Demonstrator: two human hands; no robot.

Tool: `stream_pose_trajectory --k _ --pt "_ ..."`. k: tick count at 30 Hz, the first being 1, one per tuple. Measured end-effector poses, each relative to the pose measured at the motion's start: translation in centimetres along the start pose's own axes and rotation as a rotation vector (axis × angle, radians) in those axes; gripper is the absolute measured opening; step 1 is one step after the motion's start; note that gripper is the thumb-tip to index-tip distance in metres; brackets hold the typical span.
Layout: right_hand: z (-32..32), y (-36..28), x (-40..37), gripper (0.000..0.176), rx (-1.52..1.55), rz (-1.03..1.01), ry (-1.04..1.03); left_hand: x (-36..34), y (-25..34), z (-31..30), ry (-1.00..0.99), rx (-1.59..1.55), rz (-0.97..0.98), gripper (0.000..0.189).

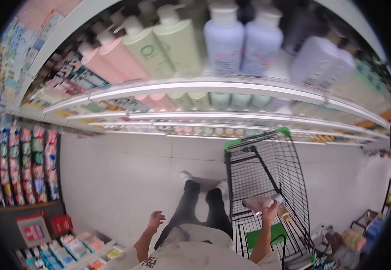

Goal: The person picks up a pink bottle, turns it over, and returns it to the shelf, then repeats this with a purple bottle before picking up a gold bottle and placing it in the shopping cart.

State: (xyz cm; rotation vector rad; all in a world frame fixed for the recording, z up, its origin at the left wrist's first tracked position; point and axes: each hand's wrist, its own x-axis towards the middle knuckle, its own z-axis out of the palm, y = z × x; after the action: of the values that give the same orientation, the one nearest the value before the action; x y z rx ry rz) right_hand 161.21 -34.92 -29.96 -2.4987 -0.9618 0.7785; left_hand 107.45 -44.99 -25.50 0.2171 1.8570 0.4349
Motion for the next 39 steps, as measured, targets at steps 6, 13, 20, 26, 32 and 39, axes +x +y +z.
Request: stream_pose_trajectory --k 6,13,20,26,32,39 --pt "-9.1 -6.6 -4.1 0.055 0.939 0.193 0.102 1.9 8.7 4.7 -0.077 0.061 0.462 0.025" --pt "-8.3 -18.1 -12.5 0.063 1.799 0.198 -0.560 -8.0 24.3 14.2 -0.720 -0.004 0.978 0.057" --pt "-5.0 -24.0 -21.7 0.073 1.748 0.223 -1.111 -17.1 25.6 17.3 -1.104 -0.491 0.862 0.096" --pt "-6.1 -23.7 -20.7 0.084 1.284 -0.128 -1.248 -15.6 25.5 14.8 -1.126 -0.439 0.763 0.098" --pt "-9.1 -24.8 -19.8 0.075 1.044 -0.295 -1.352 -18.0 27.3 14.6 -1.233 -0.368 0.701 0.101" --pt "-11.2 -24.3 -20.0 0.068 1.015 -0.464 -1.256 -22.1 28.9 15.8 -1.235 -0.474 0.563 0.109"
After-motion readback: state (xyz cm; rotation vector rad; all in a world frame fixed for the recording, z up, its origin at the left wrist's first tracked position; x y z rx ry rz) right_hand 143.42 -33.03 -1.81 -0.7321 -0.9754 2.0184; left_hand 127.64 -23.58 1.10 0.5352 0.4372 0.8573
